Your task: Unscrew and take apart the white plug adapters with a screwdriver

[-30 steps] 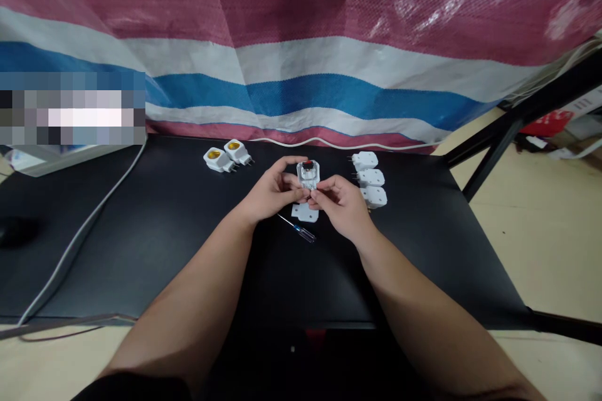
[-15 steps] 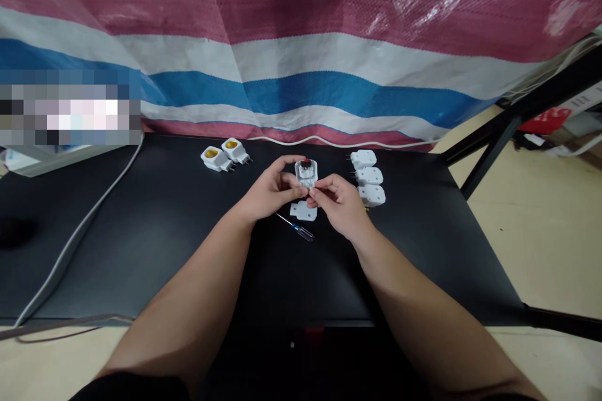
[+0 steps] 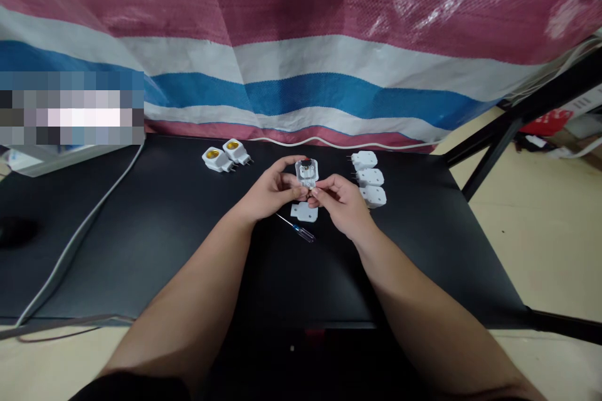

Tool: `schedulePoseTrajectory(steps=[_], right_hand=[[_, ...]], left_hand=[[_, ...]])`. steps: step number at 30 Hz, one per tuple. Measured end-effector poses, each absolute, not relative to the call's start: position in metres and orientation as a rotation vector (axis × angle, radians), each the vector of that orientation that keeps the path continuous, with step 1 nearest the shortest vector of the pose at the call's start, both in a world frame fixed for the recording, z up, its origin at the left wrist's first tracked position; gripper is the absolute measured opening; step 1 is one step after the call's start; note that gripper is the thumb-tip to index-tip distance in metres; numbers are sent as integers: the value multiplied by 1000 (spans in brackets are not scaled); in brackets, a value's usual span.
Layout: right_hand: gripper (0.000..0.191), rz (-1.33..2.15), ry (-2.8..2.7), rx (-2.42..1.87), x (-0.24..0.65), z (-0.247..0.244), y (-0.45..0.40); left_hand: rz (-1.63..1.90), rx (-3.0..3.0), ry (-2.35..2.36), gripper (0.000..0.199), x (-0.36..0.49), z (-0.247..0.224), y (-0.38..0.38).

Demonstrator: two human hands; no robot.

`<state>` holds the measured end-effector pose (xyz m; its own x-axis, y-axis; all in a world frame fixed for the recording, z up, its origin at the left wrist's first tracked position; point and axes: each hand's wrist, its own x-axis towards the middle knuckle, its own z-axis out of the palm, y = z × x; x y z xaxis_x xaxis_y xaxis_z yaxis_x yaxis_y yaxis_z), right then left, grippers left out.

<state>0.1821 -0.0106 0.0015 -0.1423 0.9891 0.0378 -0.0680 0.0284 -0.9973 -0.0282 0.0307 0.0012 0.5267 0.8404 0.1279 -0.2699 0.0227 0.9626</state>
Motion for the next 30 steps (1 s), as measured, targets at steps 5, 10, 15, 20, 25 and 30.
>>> schedulePoseTrajectory(steps=[5,10,15,20,25,30], right_hand=[[35,1330,-1274,-1051,182,1,-11],[39,1338,-1279,-1072,182,2,-11],[37,1332,-1291,-1043,183,1,-11],[40,1319,-1296,-1071,183,0,-11],[38,1324,-1301,-1062,183,0,-11],[37,1321,-1301,-1052,182,2,-11]], left_hand=[[927,1268,573,73,-28,3,30],[930,1250,593,74,-27,5,29],[927,1245,567,78,-29,3,30],[925,1244,559,79,-29,1,31],[924,1242,569,79,-29,2,31],[921,1236,576,80,-29,3,30]])
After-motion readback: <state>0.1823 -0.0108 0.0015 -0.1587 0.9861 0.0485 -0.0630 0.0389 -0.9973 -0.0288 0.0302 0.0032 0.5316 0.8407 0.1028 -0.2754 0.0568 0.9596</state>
